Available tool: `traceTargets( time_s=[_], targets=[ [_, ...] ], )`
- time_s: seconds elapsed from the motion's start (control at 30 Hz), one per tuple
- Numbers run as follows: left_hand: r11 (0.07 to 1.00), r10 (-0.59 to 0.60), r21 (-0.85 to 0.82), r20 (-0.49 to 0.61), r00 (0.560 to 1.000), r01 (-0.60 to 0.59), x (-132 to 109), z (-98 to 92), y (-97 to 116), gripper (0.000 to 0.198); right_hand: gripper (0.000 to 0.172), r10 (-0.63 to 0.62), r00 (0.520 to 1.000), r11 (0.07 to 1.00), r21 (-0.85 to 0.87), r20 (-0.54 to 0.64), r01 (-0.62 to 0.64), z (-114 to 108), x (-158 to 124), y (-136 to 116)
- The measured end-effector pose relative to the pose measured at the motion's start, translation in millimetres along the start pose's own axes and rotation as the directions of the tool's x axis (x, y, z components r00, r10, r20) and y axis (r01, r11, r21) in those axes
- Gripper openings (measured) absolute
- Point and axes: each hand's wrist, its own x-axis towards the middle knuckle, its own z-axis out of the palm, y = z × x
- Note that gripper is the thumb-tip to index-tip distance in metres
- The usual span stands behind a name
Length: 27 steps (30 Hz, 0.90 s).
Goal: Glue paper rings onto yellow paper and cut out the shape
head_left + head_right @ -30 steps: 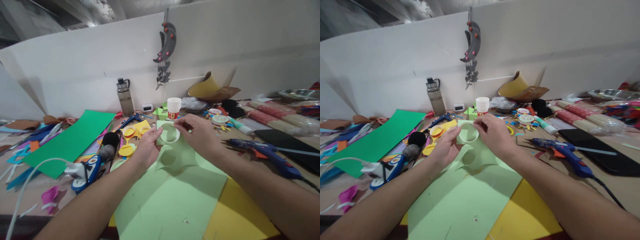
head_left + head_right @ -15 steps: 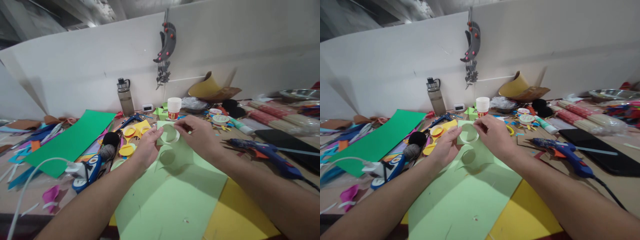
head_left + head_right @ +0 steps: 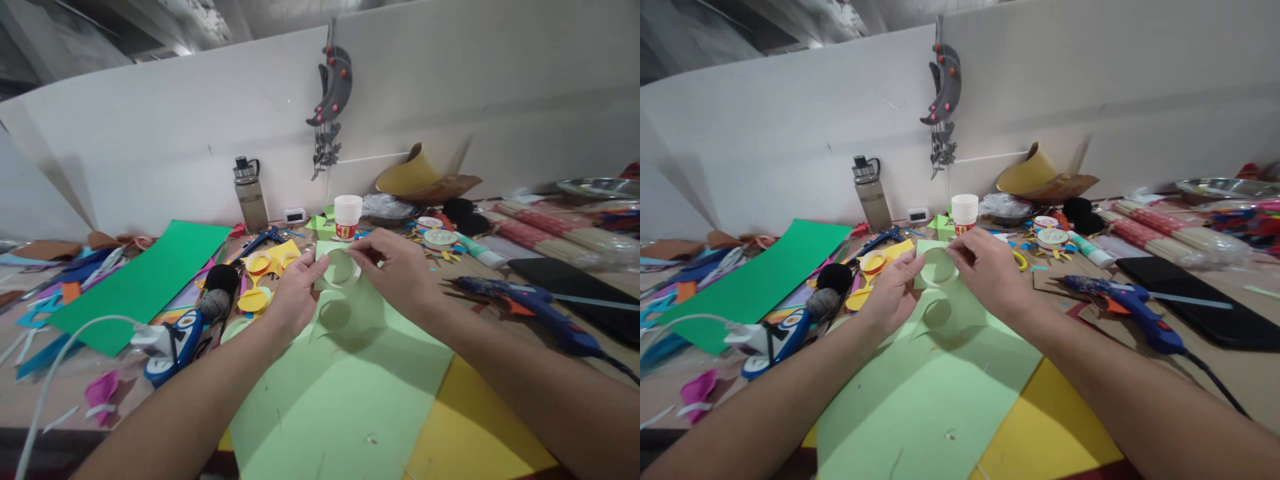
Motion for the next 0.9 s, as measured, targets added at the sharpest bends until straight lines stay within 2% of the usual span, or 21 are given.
traceTargets(
  time_s=[0.37,0.47,0.53,0.6,0.7,0.77,0.9],
  targets=[
    [0.999,-0.02,0.033,-0.021,1.0,0.021,2.1,-3.1,-5.0,0.03,0.01,0.037,0.998,0.999,-0.002,0.046,-0.037,-0.3,-0.5,0.0],
    [0.999,-0.022,0.041,-0.035,0.999,0.023,4.3,-5.5,-3.4,0.033,0.023,0.025,0.998,0.997,-0.072,0.05,-0.021,-3.5,2.8,1.3],
    [0.999,-0.014,0.05,-0.069,0.998,0.018,6.8,-8.1,-1.3,0.032,0.031,0.061,0.994,0.99,-0.135,0.09,-0.049,-5.6,5.5,3.4],
    [0.997,-0.004,0.073,-0.106,0.994,0.012,10.0,-11.8,0.7,0.031,0.034,0.144,0.967,0.983,-0.145,0.212,-0.115,-7.5,7.9,5.3],
    [0.994,0.006,0.107,-0.124,0.992,0.007,14.5,-17.0,4.0,0.03,0.036,0.261,0.875,0.965,-0.112,0.408,-0.236,-9.8,10.3,6.1],
    [0.994,-0.012,0.102,-0.132,0.991,0.026,16.1,-18.2,6.8,0.029,0.033,0.308,0.842,0.95,-0.106,0.443,-0.292,-11.0,11.1,6.0],
    [0.988,-0.089,0.108,-0.163,0.983,0.107,16.9,-17.1,12.0,0.023,0.031,0.384,0.828,0.92,-0.094,0.409,-0.38,-12.2,11.5,6.8]
  ],
)
